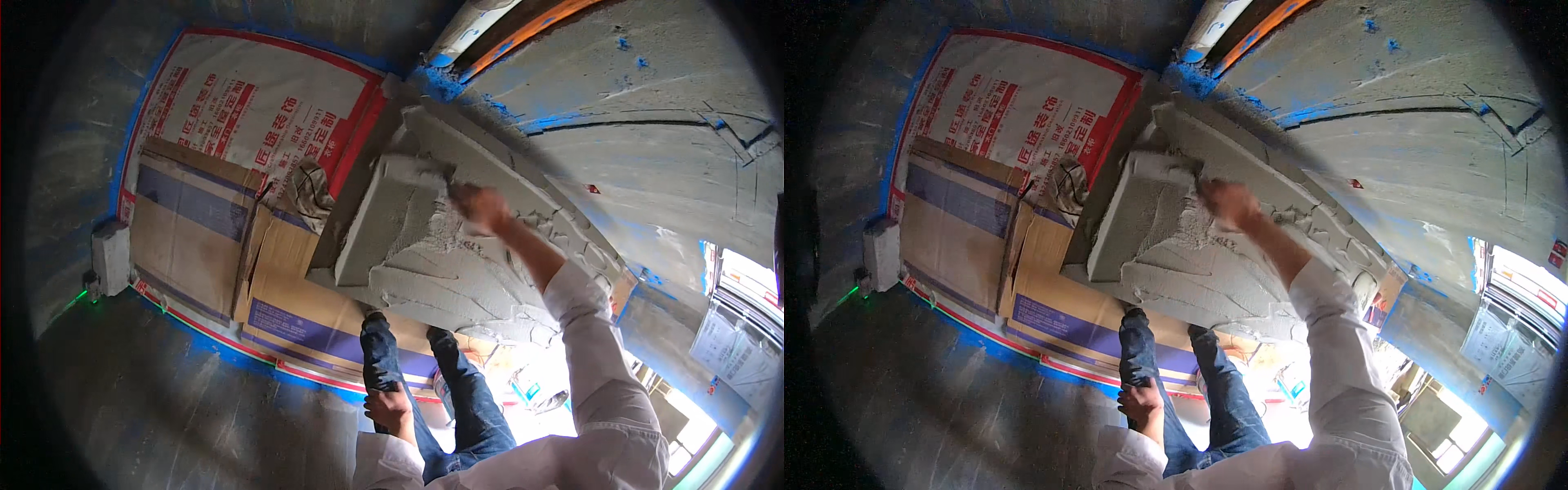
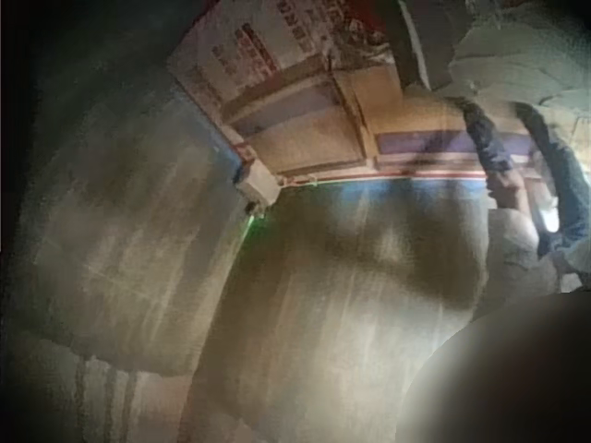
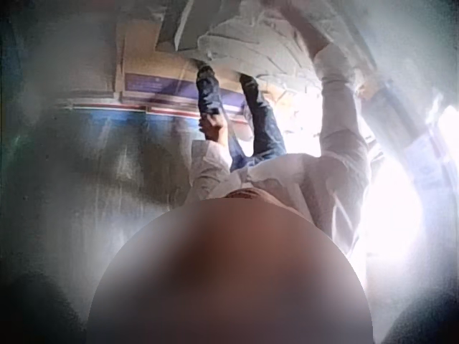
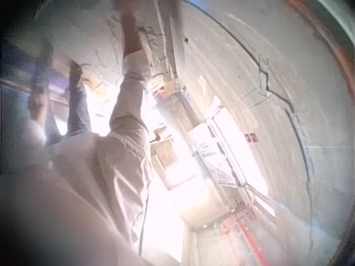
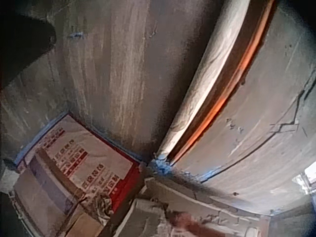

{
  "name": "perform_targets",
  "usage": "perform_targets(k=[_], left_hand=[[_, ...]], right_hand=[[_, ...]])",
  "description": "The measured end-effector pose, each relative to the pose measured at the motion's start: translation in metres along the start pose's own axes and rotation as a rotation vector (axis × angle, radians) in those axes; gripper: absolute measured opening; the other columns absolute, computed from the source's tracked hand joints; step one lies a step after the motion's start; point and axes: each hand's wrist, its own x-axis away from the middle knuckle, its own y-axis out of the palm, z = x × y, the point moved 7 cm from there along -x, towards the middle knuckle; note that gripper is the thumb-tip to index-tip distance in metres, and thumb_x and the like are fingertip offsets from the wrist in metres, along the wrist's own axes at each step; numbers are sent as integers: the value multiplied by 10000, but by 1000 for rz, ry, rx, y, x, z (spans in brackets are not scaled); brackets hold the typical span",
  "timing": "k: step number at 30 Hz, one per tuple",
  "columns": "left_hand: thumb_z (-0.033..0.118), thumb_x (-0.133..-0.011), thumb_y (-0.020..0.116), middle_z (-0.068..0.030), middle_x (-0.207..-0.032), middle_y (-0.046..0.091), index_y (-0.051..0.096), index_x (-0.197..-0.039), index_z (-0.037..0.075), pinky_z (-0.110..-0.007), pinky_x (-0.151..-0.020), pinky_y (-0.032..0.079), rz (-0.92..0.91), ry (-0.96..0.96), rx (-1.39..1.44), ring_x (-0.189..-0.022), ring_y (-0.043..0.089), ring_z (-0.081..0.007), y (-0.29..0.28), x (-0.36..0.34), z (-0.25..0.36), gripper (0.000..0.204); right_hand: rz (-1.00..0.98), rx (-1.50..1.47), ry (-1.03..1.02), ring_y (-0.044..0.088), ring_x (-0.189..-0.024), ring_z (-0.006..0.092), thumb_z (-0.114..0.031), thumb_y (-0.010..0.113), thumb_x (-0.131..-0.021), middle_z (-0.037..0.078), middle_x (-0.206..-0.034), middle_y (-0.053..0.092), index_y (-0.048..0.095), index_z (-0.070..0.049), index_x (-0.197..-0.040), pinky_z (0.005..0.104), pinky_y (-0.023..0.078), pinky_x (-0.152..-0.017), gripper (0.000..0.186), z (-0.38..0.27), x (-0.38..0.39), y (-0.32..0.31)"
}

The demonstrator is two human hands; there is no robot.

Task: Applying a layer of mortar to the back of a large ceramic tile using a trowel.

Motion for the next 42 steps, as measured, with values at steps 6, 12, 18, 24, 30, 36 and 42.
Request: perform_targets(k=[6,12,18,24,30,36,42], left_hand=[[646,-865,761,-258,-1246,718,640,-1321,-37,-577,-1001,538,-69,6,-13,-1122,703,-429,-13,4,13,830],[637,-884,741,-253,-1275,704,656,-1324,-30,-559,-1050,512,-60,-16,-20,-1174,686,-416,-12,5,2,804],[636,-862,734,-240,-1247,716,646,-1335,-7,-585,-1035,520,1,6,-75,-1174,698,-417,3,7,7,803],[648,-884,726,-241,-1284,704,648,-1315,-10,-559,-1055,518,-43,4,-97,-1199,688,-405,6,21,11,790],[701,-903,700,-257,-1293,713,618,-1356,-44,-578,-1072,513,-20,57,-87,-1204,691,-431,9,29,31,876],[669,-859,762,-262,-1213,731,638,-1298,-34,-577,-1002,550,25,10,-128,-1126,715,-435,1,32,9,837],[680,-896,710,-247,-1244,743,665,-1314,-36,-568,-1048,534,64,10,-180,-1160,718,-432,12,37,-2,830]], right_hand=[[-266,-609,559,638,-649,183,-532,569,-1122,74,-890,696,711,-159,-1171,421,519,-544,402,101,-54,-5],[-667,-1320,837,460,-563,81,-421,559,-1163,-25,-788,552,661,-118,-1348,241,411,-443,369,-35,90,42],[-404,-132,-8,766,-785,360,-475,545,-1115,198,-956,764,669,-187,-1400,496,617,-608,424,-87,163,39],[-257,-157,356,762,-781,286,-439,567,-1122,154,-1003,778,722,-143,-1272,441,606,-567,367,92,66,-29],[-512,-1367,805,616,-598,122,-458,629,-1110,37,-774,669,720,-138,-1259,337,533,-506,365,21,231,80],[-515,-185,226,782,-1049,390,-541,410,-1152,215,-1148,795,654,-215,-1449,566,637,-867,504,9,220,34],[-435,-1169,882,643,-654,168,-423,552,-1141,63,-847,702,742,-126,-1197,338,498,-490,356,123,178,47]])
